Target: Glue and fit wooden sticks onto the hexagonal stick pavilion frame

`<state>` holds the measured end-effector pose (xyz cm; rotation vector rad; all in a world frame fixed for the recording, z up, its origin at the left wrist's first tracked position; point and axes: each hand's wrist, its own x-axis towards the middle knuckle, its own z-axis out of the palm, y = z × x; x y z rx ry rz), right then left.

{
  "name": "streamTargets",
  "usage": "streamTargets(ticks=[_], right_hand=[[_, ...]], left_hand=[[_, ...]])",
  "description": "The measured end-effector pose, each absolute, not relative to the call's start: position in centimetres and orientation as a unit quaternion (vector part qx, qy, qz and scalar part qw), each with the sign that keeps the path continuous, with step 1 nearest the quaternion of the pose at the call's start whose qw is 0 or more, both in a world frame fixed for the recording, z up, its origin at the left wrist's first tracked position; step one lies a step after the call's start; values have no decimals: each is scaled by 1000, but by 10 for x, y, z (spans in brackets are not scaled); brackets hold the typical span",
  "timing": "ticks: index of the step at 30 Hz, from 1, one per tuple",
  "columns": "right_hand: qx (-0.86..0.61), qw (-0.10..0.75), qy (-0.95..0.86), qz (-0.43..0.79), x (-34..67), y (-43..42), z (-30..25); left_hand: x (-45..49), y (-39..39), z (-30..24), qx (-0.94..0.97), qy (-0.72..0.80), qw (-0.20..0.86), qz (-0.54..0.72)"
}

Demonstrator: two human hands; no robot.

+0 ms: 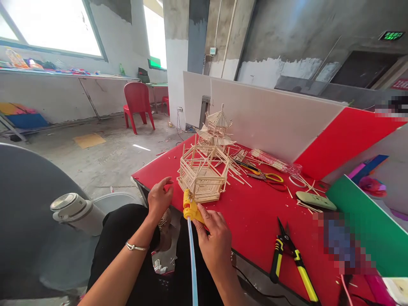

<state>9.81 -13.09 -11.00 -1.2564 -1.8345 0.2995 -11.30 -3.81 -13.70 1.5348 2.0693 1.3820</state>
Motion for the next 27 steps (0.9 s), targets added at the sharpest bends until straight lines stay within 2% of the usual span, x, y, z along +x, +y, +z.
streamTargets(ticks=[8,16,27], right_hand=[[-520,436,-729,90,114,-128,-120],[-574,438,-688,74,166,-150,-119],[-679,458,-562,118,182,-169,-100]], left_hand=[[-111,-16,-138,578,651,182,458],[-72,-54,-149,611,596,216,475],[-30,-90,-162,661,545,183,483]])
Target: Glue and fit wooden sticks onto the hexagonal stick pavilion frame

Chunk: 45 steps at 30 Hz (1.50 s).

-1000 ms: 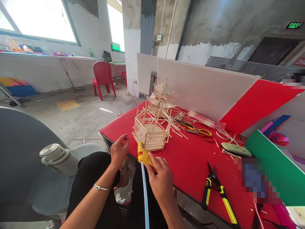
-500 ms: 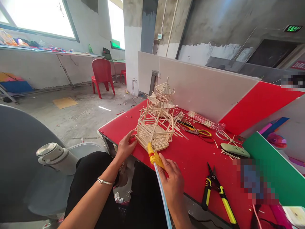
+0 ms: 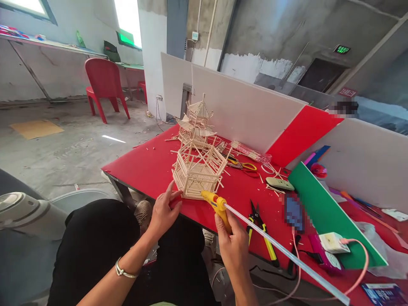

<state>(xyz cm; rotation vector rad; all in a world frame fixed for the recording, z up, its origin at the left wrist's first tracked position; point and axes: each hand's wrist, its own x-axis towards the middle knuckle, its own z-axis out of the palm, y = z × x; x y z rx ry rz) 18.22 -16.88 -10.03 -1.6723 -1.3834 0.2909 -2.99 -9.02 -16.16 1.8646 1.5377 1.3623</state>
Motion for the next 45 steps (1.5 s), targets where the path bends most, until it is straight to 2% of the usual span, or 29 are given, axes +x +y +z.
streamTargets(ticks=[12,20,27,36,41,45], right_hand=[[-691,399,-599,70,183,-157,-88],[-593,463,-655,67,173,-168,-106],[-545,420,-724,52,208,-197,-125],[-525,465,-712,-16,214,-174,-141],[-549,483,-682,14,212,-161,-136],[-535,507,-669,94,206,-155,-128]], left_hand=[[-29,-93,-163,660,540,196,484],[-26,-91,-165,657,551,178,483],[-10,-81,-163,604,610,129,496],[3,-79,-134,543,628,164,532],[15,-76,-123,531,616,205,545],[22,-77,-125,517,612,237,549]])
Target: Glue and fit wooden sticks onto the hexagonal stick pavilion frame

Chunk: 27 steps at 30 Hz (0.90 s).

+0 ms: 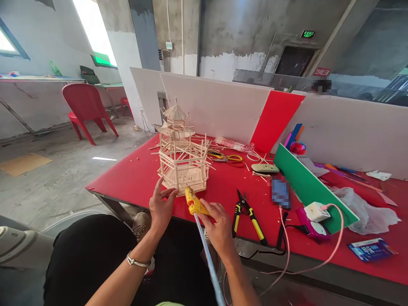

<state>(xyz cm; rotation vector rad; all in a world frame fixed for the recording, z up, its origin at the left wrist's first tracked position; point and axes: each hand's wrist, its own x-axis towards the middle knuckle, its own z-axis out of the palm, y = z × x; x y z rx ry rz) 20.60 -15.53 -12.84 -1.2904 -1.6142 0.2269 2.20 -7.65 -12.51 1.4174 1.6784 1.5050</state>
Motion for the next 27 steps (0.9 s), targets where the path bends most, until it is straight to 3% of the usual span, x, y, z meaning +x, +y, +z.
streamTargets(ticks=[5,11,19,27], right_hand=[[-543,501,-655,159,211,-169,-132],[-545,468,-677,158,237,-200,-138],[-565,472,-654,175,190,-187,-120],[-531,517,-648,178,146,-153,-112]], left_hand=[[22,-81,-142,507,613,243,555],[20,-88,-162,577,612,146,521],[-15,-91,-160,533,578,176,592],[-49,-30,-142,603,631,105,477]])
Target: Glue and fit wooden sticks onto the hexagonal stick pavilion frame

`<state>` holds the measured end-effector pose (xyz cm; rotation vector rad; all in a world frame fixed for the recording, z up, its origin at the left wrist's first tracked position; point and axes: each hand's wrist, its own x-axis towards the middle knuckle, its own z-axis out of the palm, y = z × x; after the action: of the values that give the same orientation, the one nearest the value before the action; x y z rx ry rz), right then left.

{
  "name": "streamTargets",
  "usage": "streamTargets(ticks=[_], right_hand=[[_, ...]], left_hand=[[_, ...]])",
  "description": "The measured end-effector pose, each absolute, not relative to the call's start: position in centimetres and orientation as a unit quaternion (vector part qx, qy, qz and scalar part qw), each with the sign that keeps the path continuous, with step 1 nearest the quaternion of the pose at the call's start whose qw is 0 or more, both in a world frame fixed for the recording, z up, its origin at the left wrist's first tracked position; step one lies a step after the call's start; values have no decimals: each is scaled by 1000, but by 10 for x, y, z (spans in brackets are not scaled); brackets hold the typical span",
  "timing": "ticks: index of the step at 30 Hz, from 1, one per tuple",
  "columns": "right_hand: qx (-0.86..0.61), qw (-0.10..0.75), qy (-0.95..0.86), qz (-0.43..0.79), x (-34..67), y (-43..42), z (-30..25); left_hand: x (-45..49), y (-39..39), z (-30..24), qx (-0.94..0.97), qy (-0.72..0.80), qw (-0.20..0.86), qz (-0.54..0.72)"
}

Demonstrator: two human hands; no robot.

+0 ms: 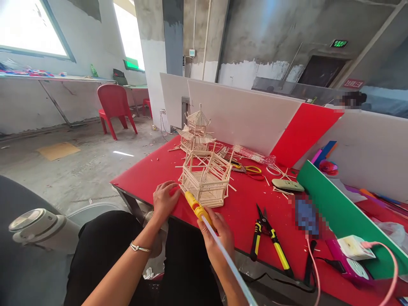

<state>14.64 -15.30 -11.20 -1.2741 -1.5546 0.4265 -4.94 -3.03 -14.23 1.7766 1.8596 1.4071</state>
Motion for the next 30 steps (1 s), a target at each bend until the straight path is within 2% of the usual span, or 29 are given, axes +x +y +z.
streamTargets(ticks=[4,8,13,17,21,24,30], right_hand=[[-524,525,-645,184,151,-150,-114],[-549,530,-611,211,156,-152,-120],[-569,524,-524,356,157,-148,-136],[-510,538,-476,473,150,-142,-147],[-463,561,-455,514,142,-137,-149],[-447,577,-457,508,139,-128,-148],[-454,572,-479,486,151,-116,-147]], left_hand=[[-51,-17,-138,625,642,115,430],[-49,-10,-136,633,652,180,377],[-47,-7,-138,611,636,210,421],[-47,-7,-138,604,631,219,436],[-51,-14,-139,590,622,234,459],[-54,-27,-142,562,643,214,474],[-44,-60,-154,544,659,110,508]])
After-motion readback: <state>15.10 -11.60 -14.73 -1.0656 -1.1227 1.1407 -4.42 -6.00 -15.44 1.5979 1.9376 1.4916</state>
